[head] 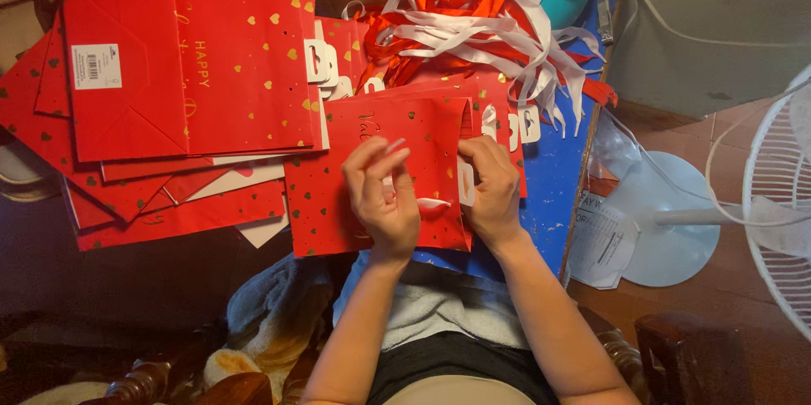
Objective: The person assembles red Valentine's Day gift bags by threading white ribbons through the bag handles and tying them. They handle multiple bags one at a time, folding and securing the ribbons, then placing the finished bags into a pile.
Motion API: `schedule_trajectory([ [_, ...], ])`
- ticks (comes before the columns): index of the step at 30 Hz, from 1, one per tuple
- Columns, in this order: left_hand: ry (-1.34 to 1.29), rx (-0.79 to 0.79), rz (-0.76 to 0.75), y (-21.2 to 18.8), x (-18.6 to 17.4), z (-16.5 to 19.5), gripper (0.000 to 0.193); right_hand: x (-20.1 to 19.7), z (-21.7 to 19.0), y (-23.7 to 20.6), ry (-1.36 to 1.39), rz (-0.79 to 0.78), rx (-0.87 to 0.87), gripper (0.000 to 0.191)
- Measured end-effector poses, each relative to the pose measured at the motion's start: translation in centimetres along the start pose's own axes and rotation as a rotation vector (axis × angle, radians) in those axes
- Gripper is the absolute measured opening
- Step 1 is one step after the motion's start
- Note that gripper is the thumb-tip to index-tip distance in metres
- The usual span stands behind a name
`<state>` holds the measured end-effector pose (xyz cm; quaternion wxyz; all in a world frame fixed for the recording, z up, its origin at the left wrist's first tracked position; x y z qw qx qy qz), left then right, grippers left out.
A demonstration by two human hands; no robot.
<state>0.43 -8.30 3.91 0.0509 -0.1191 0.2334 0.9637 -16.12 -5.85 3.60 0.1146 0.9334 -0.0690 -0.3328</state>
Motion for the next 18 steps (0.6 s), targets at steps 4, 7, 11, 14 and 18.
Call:
schedule_trajectory([
  [4,0.401,0.168,-0.15,-0.3,0.0,3.6,0.022,0.0,0.2,-0.1,0.002,-0.01,0.003,0.015],
  [7,0.371,0.181,-0.411,0.1,1.6,3.6,0.023,-0.2,-0.1,-0.1,0.02,-0.008,-0.038,0.018],
  [11,0.26,0.078,-0.608,0.5,2.3,1.8,0.029,-0.2,0.2,-0.1,0.052,-0.005,0.001,0.016],
  [14,0.217,0.121,-0.652,0.3,2.3,1.3,0.027,-0.2,0.8,-0.1,0.053,-0.01,0.063,0.015],
  [18,0.205,0.129,-0.673,0.2,2.3,0.6,0.014,-0.3,0.9,0.1,0.086,-0.048,0.062,0.02],
])
Point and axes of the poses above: each hand's wrist, its own y-axis towards the middle knuckle, its own x-axis out of the palm, z = x × y, the point moved 8 cm from there along y, towards the middle knuckle, and after that the axes turned 15 degrees about -z, right-handed, at the moved point
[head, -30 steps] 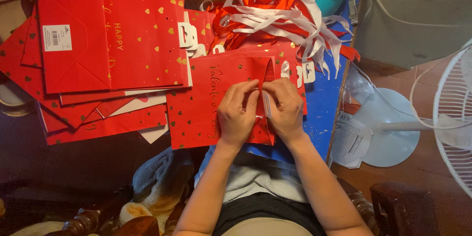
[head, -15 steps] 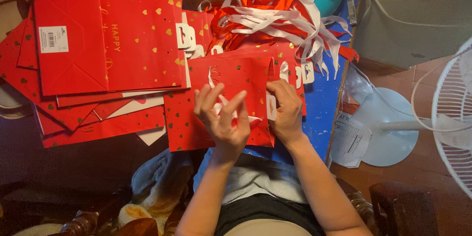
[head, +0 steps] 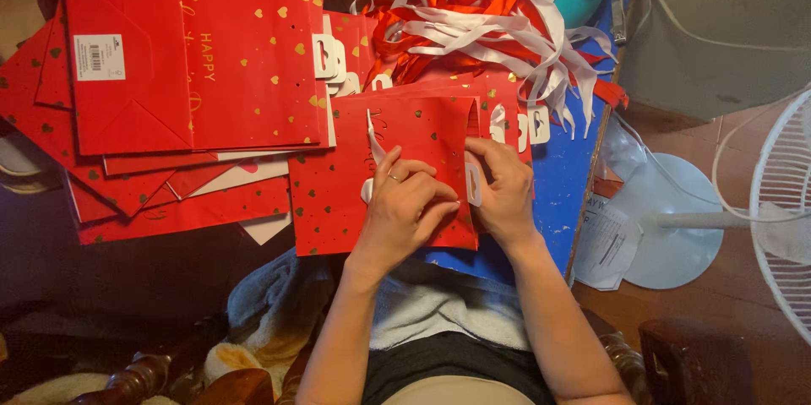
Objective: The person assembles red Valentine's Day gift bags by threading white ribbons through the bag handles and tying them. They handle multiple bags one at a time, folding and securing the ribbons, then placing the finished bags into a pile.
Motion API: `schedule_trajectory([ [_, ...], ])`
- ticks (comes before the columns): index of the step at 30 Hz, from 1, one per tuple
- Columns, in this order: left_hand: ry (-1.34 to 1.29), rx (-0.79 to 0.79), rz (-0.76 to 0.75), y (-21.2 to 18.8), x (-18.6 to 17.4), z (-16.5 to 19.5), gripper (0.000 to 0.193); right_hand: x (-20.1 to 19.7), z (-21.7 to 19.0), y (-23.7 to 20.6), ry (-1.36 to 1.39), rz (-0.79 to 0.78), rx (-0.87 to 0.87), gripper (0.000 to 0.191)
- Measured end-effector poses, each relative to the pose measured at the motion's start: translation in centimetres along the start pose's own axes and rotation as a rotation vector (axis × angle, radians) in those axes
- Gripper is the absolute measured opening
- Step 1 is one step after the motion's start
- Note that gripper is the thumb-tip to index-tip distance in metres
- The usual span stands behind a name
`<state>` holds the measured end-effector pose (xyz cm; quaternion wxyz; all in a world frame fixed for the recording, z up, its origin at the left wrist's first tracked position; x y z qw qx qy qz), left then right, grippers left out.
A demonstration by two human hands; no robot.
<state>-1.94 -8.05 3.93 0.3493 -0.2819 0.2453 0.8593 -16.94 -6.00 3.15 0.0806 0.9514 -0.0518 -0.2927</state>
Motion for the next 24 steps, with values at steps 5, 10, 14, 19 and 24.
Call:
schedule_trajectory([
  [5,0.005,-0.03,0.084,0.0,-0.2,0.1,0.015,-0.8,0.0,-1.4,0.028,-0.182,0.009,0.027],
  [10,-0.01,-0.015,0.087,0.2,-0.3,0.5,0.013,-0.7,0.7,-2.4,0.048,-0.402,0.031,0.037],
  [14,-0.031,0.001,0.057,0.3,-0.5,0.5,0.012,-0.6,0.1,-2.2,0.074,-0.508,-0.058,0.052],
  [19,-0.045,0.008,0.042,0.3,-0.6,0.6,0.017,-0.4,-0.3,-2.2,0.029,-0.529,-0.112,0.052],
  [24,-0.091,-0.006,0.021,0.3,-0.6,0.3,0.036,0.0,0.7,-2.4,0.054,-0.479,-0.024,0.026],
])
Point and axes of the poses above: each hand's wrist, its own y-axis towards the middle knuckle, its own x-axis out of the palm, z = x × y, the point moved 8 cm from there along y, towards the middle knuckle, and after that the axes turned 15 degrees about -z, right-handed, at the moved point
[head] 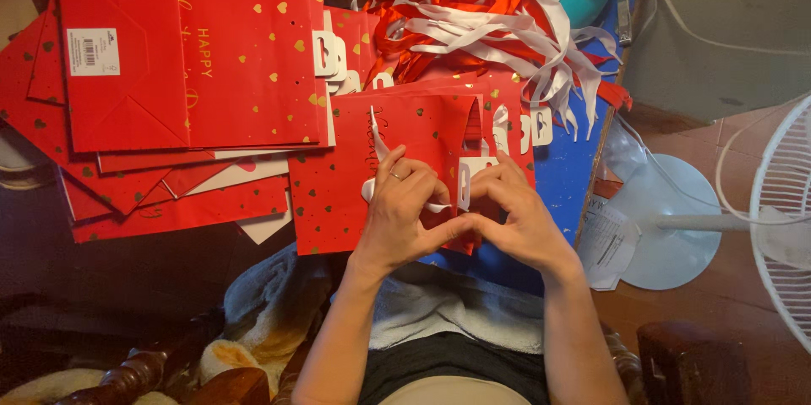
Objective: The person assembles red Valentine's Day gift bags by threading white ribbons through the bag handles and tying them. They handle multiple bags one at a time, folding and securing the ribbons, then placing the finished bags into a pile.
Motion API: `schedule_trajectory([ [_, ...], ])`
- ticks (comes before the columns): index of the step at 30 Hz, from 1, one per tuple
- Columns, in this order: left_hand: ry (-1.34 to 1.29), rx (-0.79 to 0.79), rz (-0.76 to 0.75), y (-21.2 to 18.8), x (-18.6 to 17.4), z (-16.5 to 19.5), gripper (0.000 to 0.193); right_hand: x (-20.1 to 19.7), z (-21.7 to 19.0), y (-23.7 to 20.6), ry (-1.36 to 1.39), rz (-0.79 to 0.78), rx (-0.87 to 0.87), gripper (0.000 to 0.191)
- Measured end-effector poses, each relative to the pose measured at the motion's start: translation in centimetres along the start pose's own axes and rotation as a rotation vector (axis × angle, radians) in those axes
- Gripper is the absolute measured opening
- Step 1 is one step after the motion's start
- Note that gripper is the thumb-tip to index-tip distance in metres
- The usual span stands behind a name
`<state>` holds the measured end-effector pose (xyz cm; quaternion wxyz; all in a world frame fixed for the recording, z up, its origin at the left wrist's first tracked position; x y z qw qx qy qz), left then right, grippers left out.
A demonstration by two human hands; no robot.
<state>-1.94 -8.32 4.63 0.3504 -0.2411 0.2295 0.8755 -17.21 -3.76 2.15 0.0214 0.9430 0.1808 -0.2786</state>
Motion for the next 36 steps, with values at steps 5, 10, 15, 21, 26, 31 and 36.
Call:
schedule_trajectory([
  [5,0.043,0.001,0.023,0.0,0.1,0.1,0.028,0.3,-0.3,-0.1,0.036,0.101,-0.017,0.015],
  [10,0.073,0.02,0.068,-0.3,0.1,0.1,0.02,0.1,-0.8,0.1,0.028,0.121,-0.038,0.017],
  [15,0.125,0.055,0.131,-0.7,0.3,0.3,0.016,0.3,-0.8,-0.3,-0.041,0.18,-0.059,0.016],
  [21,0.253,0.071,0.221,-1.4,0.2,1.0,0.017,-0.2,1.5,-1.9,0.296,0.447,-0.136,0.015],
  [26,0.25,0.054,0.228,-1.2,0.2,0.9,0.016,-0.5,0.2,-1.5,0.121,0.427,-0.117,0.024],
  [31,0.223,0.021,0.205,-1.2,0.2,0.5,0.014,0.4,-3.1,-0.3,-0.292,0.303,-0.117,0.03],
  [36,0.28,-0.003,0.254,-1.4,0.3,0.7,0.014,0.9,-2.4,-0.6,-0.274,0.299,-0.137,0.023],
])
Point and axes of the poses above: each hand's wrist, its own y-axis towards the middle knuckle, its own x-axis out of the palm, z = x × y, the point moved 8 cm from there along y, towards the middle knuckle, and after that the axes turned 15 degrees about -z, right-handed, at the moved point
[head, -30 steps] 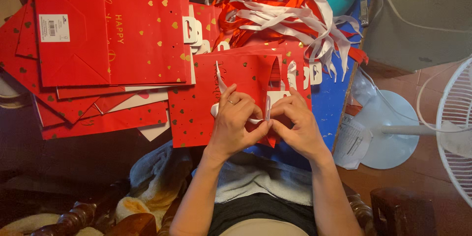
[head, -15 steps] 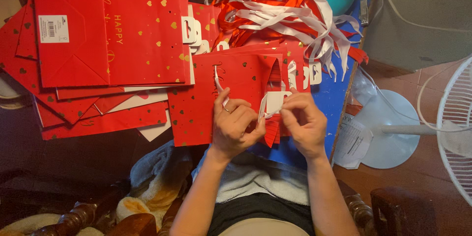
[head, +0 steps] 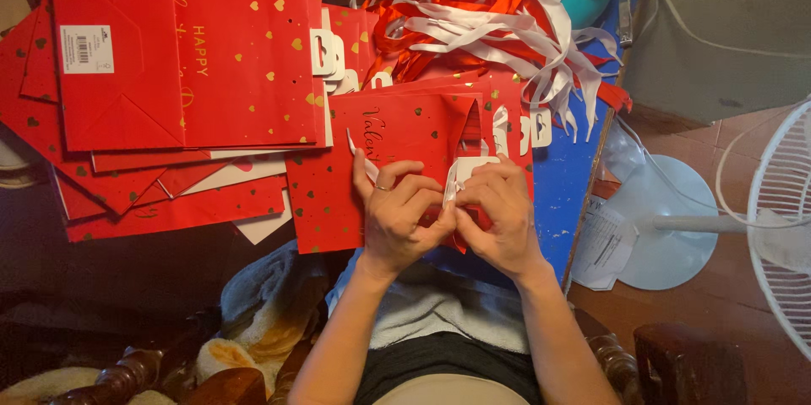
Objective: The person assembles red Valentine's Day gift bags by threading white ribbons through the bag handles and tying them. They handle multiple bags one at a time, folding and securing the ribbons, then placing the finished bags into a pile.
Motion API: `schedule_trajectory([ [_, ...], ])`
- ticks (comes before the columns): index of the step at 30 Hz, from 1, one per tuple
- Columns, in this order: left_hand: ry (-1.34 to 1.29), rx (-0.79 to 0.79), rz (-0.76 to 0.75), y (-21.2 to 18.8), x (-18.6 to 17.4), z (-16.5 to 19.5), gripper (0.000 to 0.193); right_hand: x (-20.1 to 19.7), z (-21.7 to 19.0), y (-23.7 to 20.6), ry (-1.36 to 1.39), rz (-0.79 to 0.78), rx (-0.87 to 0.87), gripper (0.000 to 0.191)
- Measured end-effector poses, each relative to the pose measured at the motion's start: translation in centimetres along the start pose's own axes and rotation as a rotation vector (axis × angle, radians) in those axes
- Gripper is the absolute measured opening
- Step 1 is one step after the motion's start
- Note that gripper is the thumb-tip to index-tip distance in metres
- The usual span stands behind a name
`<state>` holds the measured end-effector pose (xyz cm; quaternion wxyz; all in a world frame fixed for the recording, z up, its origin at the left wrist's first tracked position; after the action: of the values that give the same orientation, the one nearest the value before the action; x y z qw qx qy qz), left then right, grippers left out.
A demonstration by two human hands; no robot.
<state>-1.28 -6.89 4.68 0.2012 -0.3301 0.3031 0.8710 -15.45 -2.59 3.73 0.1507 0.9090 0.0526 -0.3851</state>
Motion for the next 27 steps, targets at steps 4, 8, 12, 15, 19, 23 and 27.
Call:
schedule_trajectory([
  [4,-0.01,-0.022,0.002,-0.1,0.1,-0.1,0.015,-0.4,2.8,-1.2,0.375,0.191,0.098,0.017],
  [8,0.008,-0.029,0.003,-0.2,0.2,-0.2,0.015,-0.6,2.0,-0.9,0.232,0.131,0.073,0.027],
  [12,0.016,-0.027,0.011,-0.3,0.3,-0.4,0.016,-0.1,-0.5,0.3,-0.028,0.03,0.017,0.029],
  [15,0.031,-0.024,0.015,-0.4,0.3,-0.4,0.016,-0.2,-0.6,0.7,-0.058,-0.004,0.039,0.021],
  [19,0.042,-0.015,0.009,-0.4,0.3,-0.2,0.016,-0.3,-0.3,0.2,-0.046,0.018,0.019,0.02],
  [23,0.029,-0.024,0.006,-0.3,0.2,-0.3,0.018,-0.9,1.3,-0.7,0.176,0.19,0.093,0.017],
  [27,0.023,-0.035,-0.009,-0.4,0.2,-0.4,0.018,-0.4,4.3,-1.7,0.584,0.248,0.409,0.028],
])
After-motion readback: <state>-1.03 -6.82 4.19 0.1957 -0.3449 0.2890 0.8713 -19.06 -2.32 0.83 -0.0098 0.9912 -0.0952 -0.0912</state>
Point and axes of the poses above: each hand's wrist, its own y-axis towards the middle knuckle, its own x-axis out of the palm, z = x × y, the point moved 8 cm from there along y, towards the middle knuckle, and after that the axes turned 15 degrees about -z, right-handed, at the moved point
